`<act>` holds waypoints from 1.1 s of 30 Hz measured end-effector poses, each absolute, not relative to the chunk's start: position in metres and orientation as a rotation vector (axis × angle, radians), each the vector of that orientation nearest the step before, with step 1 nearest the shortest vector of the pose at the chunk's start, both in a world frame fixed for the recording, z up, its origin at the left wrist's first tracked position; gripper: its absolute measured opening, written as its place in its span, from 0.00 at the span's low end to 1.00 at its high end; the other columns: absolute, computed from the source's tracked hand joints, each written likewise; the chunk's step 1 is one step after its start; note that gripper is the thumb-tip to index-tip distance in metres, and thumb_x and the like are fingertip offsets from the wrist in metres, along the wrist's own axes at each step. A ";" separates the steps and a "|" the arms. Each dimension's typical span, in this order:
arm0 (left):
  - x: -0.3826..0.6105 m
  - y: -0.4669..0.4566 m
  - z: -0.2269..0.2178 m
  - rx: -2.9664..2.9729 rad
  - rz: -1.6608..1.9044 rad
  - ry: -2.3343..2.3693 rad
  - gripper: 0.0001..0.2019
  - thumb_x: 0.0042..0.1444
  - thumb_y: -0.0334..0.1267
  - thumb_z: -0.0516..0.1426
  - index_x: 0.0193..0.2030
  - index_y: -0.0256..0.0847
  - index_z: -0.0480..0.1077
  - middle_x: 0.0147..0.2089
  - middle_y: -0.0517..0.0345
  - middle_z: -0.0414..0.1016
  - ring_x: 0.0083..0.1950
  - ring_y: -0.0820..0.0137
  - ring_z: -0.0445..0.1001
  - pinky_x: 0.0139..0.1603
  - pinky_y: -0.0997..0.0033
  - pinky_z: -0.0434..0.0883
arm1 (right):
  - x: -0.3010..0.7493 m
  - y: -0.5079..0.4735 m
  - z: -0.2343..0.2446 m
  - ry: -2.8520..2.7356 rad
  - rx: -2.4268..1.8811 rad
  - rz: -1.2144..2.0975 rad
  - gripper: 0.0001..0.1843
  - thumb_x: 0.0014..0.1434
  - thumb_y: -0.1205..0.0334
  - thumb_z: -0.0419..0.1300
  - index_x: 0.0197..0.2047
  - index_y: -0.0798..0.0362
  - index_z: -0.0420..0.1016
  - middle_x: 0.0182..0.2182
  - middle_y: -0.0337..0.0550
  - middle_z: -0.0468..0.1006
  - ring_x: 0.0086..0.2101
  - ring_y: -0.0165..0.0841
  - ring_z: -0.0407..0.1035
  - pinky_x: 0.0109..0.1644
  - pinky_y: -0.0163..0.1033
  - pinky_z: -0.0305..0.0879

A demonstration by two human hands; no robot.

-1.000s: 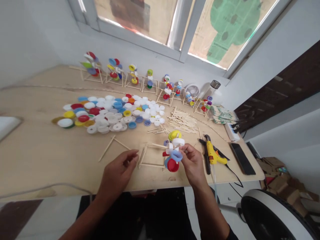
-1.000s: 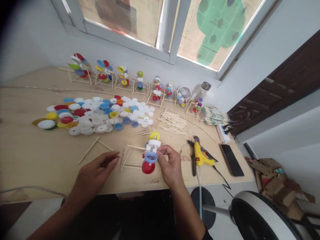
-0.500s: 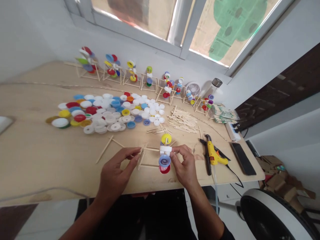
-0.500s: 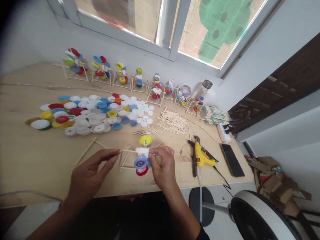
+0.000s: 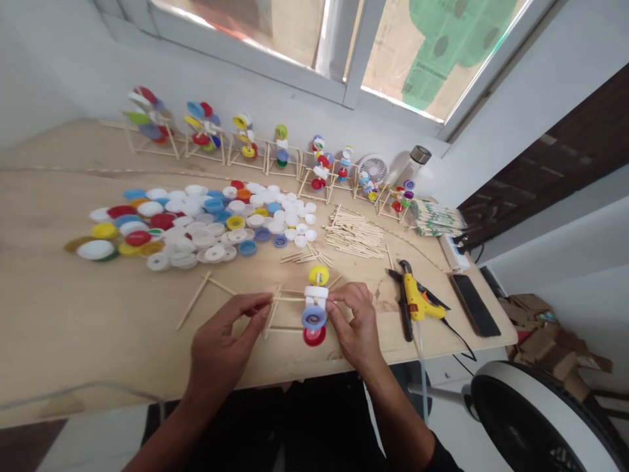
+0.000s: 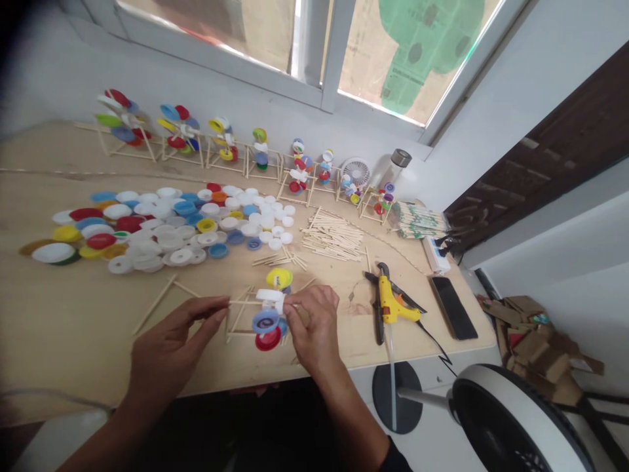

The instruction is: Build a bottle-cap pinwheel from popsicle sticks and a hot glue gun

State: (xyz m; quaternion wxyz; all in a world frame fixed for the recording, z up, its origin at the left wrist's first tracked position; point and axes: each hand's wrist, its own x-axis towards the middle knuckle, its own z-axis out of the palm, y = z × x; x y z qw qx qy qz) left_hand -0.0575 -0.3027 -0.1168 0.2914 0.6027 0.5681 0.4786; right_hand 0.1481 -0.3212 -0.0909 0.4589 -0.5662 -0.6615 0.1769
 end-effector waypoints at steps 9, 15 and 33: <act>-0.061 -0.302 -0.128 1.675 1.275 1.551 0.14 0.59 0.54 0.58 0.42 0.50 0.79 0.39 0.61 0.83 0.38 0.66 0.80 0.44 0.67 0.78 | 0.144 -0.322 -0.097 -1.594 -1.395 0.449 0.06 0.64 0.64 0.60 0.36 0.47 0.78 0.37 0.42 0.79 0.43 0.39 0.69 0.52 0.48 0.60; -0.061 -0.303 -0.119 1.703 1.258 1.578 0.14 0.59 0.53 0.58 0.42 0.49 0.78 0.39 0.63 0.83 0.38 0.66 0.81 0.44 0.67 0.78 | 0.144 -0.321 -0.098 -1.617 -1.391 0.426 0.06 0.64 0.64 0.60 0.37 0.47 0.78 0.38 0.42 0.80 0.44 0.39 0.70 0.52 0.48 0.61; -0.059 -0.303 -0.118 1.772 1.251 1.579 0.12 0.60 0.52 0.58 0.43 0.50 0.77 0.38 0.63 0.83 0.37 0.66 0.81 0.43 0.66 0.78 | 0.141 -0.323 -0.097 -1.557 -1.386 0.500 0.05 0.63 0.65 0.62 0.36 0.47 0.79 0.37 0.41 0.81 0.43 0.39 0.71 0.52 0.48 0.61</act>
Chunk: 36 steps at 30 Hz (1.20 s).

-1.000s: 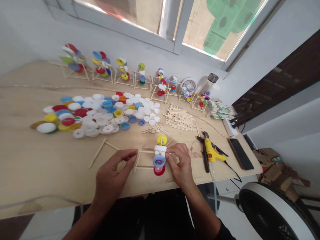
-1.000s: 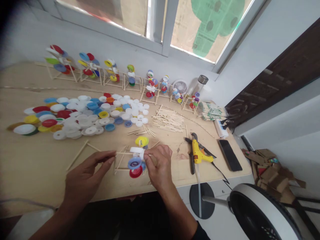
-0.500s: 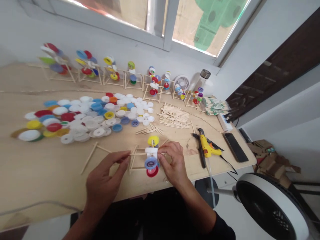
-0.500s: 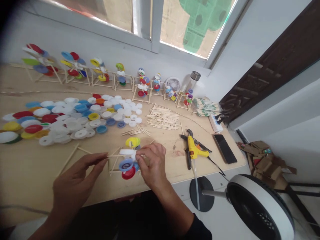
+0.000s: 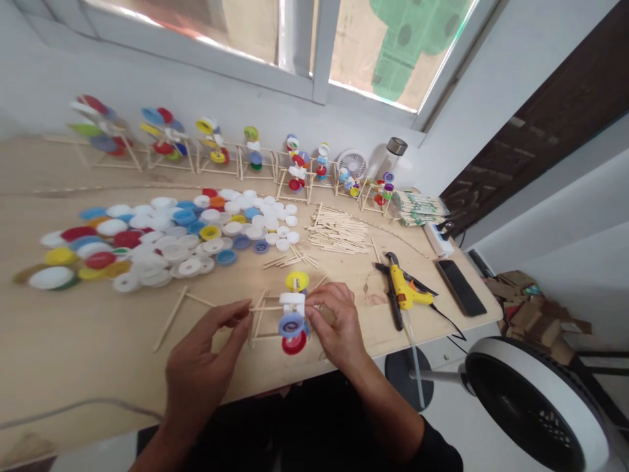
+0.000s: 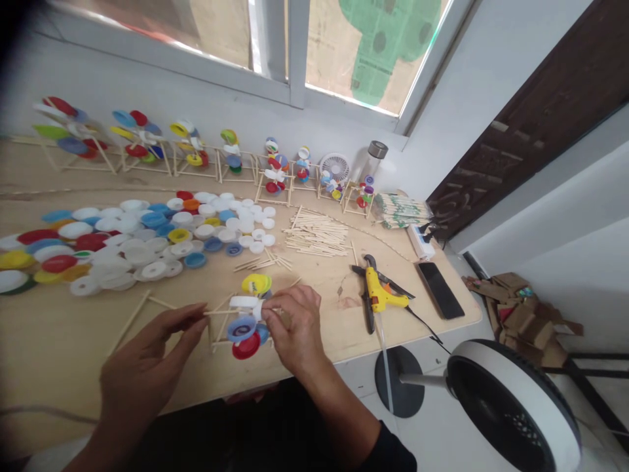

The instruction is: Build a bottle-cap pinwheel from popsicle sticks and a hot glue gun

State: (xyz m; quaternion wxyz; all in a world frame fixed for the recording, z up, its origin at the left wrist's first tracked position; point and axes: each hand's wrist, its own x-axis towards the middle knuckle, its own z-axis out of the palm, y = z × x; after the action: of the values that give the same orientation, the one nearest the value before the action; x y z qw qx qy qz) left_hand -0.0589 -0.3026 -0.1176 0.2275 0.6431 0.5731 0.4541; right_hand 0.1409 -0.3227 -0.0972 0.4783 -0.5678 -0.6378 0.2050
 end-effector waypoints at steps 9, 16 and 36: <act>-0.062 -0.310 -0.135 1.721 1.225 1.631 0.19 0.59 0.56 0.58 0.49 0.48 0.76 0.39 0.60 0.83 0.36 0.65 0.81 0.43 0.65 0.79 | 0.164 -0.331 -0.089 -1.224 -1.310 0.538 0.02 0.61 0.59 0.63 0.36 0.46 0.77 0.35 0.41 0.79 0.41 0.39 0.71 0.50 0.45 0.64; -0.059 -0.321 -0.103 1.723 1.250 1.665 0.13 0.62 0.52 0.57 0.47 0.51 0.75 0.45 0.60 0.83 0.43 0.64 0.81 0.50 0.63 0.77 | 0.168 -0.346 -0.080 -1.190 -1.298 0.614 0.02 0.61 0.60 0.64 0.36 0.46 0.78 0.36 0.40 0.80 0.43 0.38 0.71 0.53 0.44 0.62; -0.060 -0.330 -0.074 1.358 1.126 1.382 0.14 0.50 0.54 0.65 0.39 0.51 0.80 0.44 0.58 0.83 0.44 0.62 0.80 0.47 0.68 0.76 | 0.121 -0.341 -0.068 -1.170 -1.091 0.875 0.08 0.63 0.53 0.65 0.36 0.47 0.79 0.35 0.40 0.80 0.39 0.37 0.72 0.48 0.44 0.65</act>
State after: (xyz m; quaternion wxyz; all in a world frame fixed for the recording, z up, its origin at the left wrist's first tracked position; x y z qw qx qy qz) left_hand -0.0599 -0.3297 -0.0738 0.4354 0.5455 0.5554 0.4522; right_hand 0.1206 -0.3410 -0.0676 0.6125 -0.4728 -0.5072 0.3794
